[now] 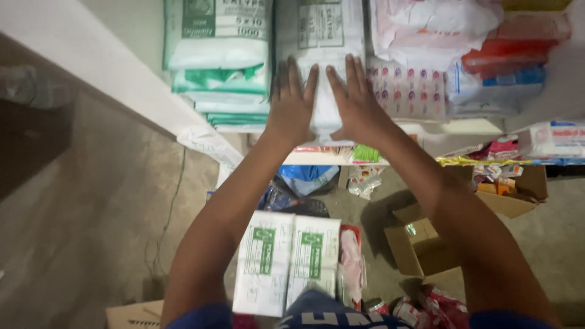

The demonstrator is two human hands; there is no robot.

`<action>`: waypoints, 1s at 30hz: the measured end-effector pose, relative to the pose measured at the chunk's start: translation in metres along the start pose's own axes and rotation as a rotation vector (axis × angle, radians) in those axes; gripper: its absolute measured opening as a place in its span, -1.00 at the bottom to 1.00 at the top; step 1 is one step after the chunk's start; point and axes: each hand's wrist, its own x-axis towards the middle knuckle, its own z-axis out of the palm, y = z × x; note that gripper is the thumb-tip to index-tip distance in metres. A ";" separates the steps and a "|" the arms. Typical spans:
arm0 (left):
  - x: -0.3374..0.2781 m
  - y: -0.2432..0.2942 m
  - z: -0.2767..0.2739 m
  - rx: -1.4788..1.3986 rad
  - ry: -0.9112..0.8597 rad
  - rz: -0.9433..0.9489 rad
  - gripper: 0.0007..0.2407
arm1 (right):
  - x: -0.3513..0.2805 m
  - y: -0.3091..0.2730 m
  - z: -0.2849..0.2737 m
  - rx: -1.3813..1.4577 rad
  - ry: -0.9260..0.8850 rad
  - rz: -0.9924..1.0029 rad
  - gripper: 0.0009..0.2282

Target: Restocking plastic bag packages from a box onto shelves in a storage area.

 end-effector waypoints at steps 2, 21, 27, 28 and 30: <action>0.003 0.001 -0.012 -0.031 -0.020 0.003 0.18 | 0.003 0.001 -0.003 -0.008 0.000 -0.004 0.27; -0.004 -0.001 -0.011 -0.173 0.056 0.009 0.19 | 0.000 0.001 0.001 0.013 0.030 0.006 0.25; -0.003 0.000 -0.023 -0.212 -0.025 -0.002 0.23 | 0.001 0.010 0.011 0.060 0.095 -0.044 0.28; -0.001 -0.001 -0.024 -0.221 -0.035 0.024 0.23 | 0.003 0.012 0.015 0.057 0.099 -0.015 0.28; 0.002 -0.001 -0.027 -0.306 -0.188 -0.088 0.22 | 0.006 0.018 0.021 0.062 0.122 -0.062 0.29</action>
